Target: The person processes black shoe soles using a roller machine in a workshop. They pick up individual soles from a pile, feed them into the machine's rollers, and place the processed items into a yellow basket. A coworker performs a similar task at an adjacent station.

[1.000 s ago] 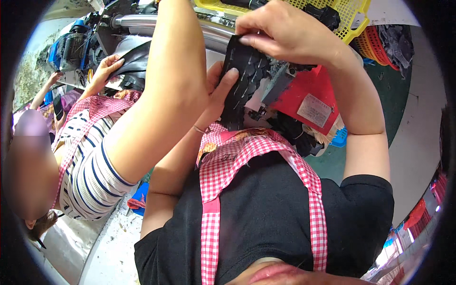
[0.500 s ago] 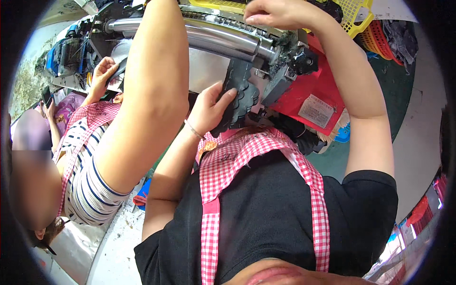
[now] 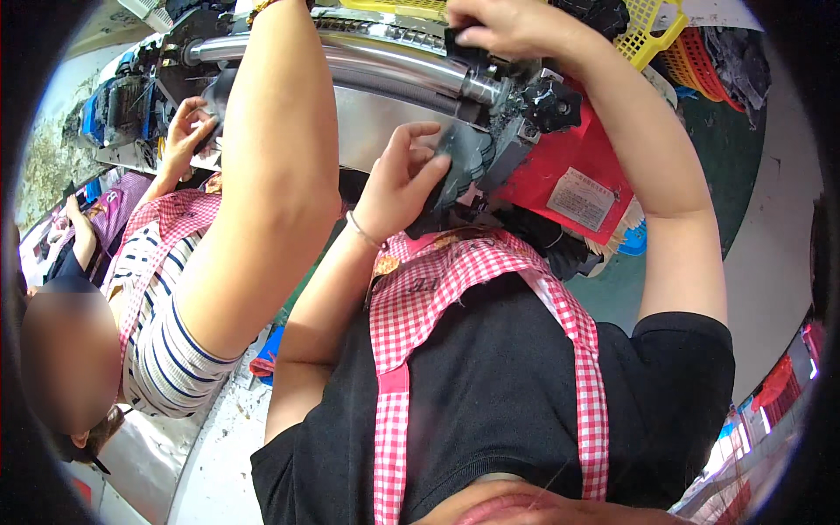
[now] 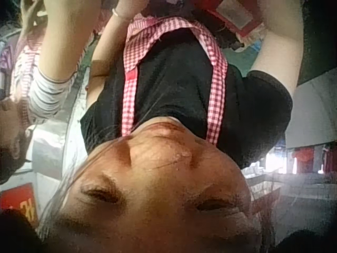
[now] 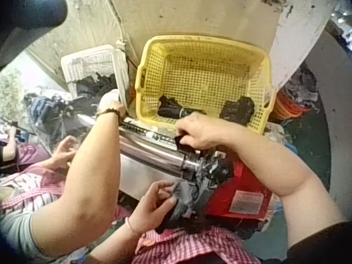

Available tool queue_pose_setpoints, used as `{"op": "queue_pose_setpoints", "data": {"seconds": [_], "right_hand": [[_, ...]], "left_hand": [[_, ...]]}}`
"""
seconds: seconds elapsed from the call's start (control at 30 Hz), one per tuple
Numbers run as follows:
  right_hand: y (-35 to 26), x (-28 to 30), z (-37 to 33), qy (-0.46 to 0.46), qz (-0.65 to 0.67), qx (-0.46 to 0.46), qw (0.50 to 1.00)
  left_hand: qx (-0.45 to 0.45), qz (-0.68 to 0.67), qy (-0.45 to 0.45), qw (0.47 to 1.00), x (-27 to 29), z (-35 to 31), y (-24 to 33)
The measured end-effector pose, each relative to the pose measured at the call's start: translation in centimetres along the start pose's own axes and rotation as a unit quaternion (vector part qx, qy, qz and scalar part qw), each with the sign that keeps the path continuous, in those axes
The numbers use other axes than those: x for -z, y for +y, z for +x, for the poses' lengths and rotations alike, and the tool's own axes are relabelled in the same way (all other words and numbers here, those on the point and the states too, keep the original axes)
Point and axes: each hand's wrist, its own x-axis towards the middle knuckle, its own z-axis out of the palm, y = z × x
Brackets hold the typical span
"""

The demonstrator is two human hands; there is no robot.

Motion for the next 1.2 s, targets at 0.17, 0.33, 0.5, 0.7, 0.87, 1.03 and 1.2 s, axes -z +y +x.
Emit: {"op": "queue_pose_setpoints", "data": {"seconds": [0.17, 0.33, 0.5, 0.7, 0.87, 1.03, 1.2], "right_hand": [[-4.2, 3.6, -1.5, 0.215, 0.067, -0.024, 0.974], [-0.4, 3.2, -1.3, 0.179, -0.106, 0.019, 0.978], [-2.3, 1.3, -1.7, 0.125, -0.237, -0.015, 0.963], [-3.6, -0.3, -3.2, -0.014, -0.162, 0.063, 0.985], [-1.2, -1.4, -1.7, -0.052, -0.093, 0.012, 0.994], [-1.6, 1.7, -2.0, 0.081, -0.003, -0.118, 0.99], [-1.0, 1.4, -1.5, 0.218, -0.13, 0.025, 0.967]], "left_hand": [[0.041, -0.09, 0.036, 0.994, -0.7, -1.3, 0.5], [0.002, 0.137, 0.091, 0.986, -0.3, -0.6, -1.4], [-0.021, 0.282, 0.148, 0.948, -1.0, -0.3, 0.3], [-0.064, 0.344, 0.141, 0.926, -1.2, 1.4, 1.0], [0.053, 0.114, 0.053, 0.991, -0.1, 1.0, 1.1], [0.033, -0.039, 0.054, 0.997, -0.1, -1.9, -0.4], [0.052, 0.118, 0.096, 0.987, 0.5, -0.4, -2.0]]}}
